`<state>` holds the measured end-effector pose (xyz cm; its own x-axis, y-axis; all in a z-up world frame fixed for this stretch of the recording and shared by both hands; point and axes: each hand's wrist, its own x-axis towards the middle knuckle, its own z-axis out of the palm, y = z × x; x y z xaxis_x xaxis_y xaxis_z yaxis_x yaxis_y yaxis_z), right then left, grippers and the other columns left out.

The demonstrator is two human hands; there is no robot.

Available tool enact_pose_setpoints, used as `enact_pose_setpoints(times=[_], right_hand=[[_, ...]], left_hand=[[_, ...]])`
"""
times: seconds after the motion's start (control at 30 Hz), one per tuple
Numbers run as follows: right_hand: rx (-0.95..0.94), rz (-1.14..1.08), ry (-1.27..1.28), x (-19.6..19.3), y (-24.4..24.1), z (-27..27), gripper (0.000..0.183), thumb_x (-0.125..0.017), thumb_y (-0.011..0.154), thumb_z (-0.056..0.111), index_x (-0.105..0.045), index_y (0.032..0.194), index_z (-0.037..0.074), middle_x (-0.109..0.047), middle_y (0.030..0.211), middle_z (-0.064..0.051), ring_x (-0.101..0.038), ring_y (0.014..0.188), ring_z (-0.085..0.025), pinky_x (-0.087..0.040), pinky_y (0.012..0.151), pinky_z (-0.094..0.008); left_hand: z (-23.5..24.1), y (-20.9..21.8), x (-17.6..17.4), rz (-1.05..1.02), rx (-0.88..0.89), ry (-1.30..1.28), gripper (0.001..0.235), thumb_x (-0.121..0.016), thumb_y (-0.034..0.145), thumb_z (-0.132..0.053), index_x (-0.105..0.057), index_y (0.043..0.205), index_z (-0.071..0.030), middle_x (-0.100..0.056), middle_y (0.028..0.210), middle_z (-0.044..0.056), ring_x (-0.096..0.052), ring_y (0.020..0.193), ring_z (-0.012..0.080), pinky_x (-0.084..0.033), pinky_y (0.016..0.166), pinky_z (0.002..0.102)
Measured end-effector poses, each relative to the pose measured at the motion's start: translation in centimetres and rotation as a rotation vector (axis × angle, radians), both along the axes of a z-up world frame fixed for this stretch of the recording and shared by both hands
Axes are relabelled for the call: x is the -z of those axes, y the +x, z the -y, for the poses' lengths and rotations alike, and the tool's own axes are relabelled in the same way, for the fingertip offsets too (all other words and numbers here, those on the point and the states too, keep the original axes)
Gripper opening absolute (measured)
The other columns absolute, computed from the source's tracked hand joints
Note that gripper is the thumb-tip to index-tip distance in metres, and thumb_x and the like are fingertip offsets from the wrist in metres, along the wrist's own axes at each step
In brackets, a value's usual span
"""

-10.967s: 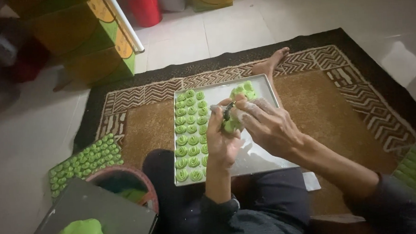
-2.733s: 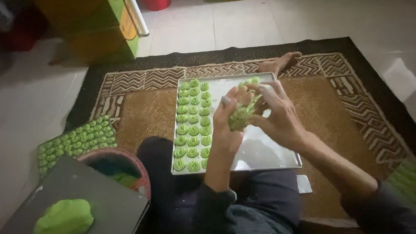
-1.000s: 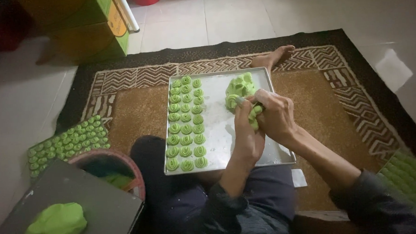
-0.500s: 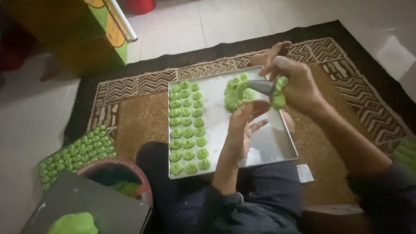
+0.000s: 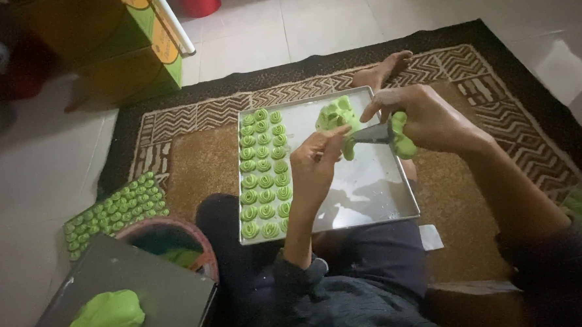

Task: Piping green dough through a nozzle to form small cookies on a metal tray

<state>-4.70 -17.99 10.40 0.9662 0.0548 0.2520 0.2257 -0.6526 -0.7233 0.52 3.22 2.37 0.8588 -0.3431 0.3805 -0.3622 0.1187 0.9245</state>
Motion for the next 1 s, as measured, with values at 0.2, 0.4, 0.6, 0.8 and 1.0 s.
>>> enact_pose_setpoints(times=[0.2,0.4,0.6,0.8,1.0], right_hand=[[0.043,-0.019,-0.015,0.9,0.5,-0.6,0.034,-0.074,0.072,-0.001,-0.081,0.1,0.016,-0.072,0.073,-0.011,-0.062,0.066,-0.023,-0.05,0.07,-0.037],[0.121,0.129,0.221,0.4,0.1,-2.9,0.045,-0.077,0.083,0.005,-0.073,0.126,0.015,-0.063,0.078,-0.007,-0.058,0.069,-0.016,-0.049,0.072,-0.029],[0.048,-0.221,0.001,-1.6,-1.1,-3.6,0.05,-0.074,0.078,-0.002,-0.077,0.125,0.013,-0.072,0.073,-0.021,-0.063,0.061,-0.033,-0.056,0.074,-0.04],[-0.06,-0.251,-0.141,-1.1,-0.9,-4.1,0.071,-0.047,0.068,-0.012,-0.072,0.13,0.014,-0.076,0.078,-0.022,-0.072,0.078,-0.045,-0.056,0.082,-0.054],[-0.098,-0.27,-0.134,-2.0,-1.4,-5.0,0.084,-0.045,0.07,-0.015,-0.062,0.144,0.021,-0.078,0.083,-0.021,-0.074,0.084,-0.043,-0.056,0.083,-0.052]], left_hand=[[0.2,-0.1,0.1,-0.042,-0.006,-0.013,0.017,-0.075,0.095,-0.023,-0.078,0.087,-0.009,-0.07,0.065,0.011,-0.071,0.062,0.0161,-0.064,0.062,0.031],[0.2,0.1,0.4,-0.198,-0.004,-0.252,0.01,-0.07,0.096,-0.01,-0.071,0.096,0.0,-0.074,0.083,0.021,-0.076,0.076,0.0284,-0.066,0.072,0.045],[-0.7,1.6,1.3,-0.375,-0.048,-0.515,0.016,-0.061,0.101,-0.017,-0.064,0.106,-0.002,-0.072,0.092,0.014,-0.076,0.083,0.0264,-0.067,0.08,0.044],[-0.9,1.9,2.2,-0.381,0.027,-0.572,0.015,-0.063,0.101,-0.016,-0.066,0.103,-0.001,-0.072,0.091,0.019,-0.076,0.081,0.0296,-0.067,0.079,0.05],[-0.7,2.1,2.9,-0.352,0.063,-0.505,0.015,-0.066,0.098,-0.014,-0.069,0.101,0.001,-0.071,0.087,0.018,-0.075,0.076,0.0269,-0.067,0.075,0.053]])
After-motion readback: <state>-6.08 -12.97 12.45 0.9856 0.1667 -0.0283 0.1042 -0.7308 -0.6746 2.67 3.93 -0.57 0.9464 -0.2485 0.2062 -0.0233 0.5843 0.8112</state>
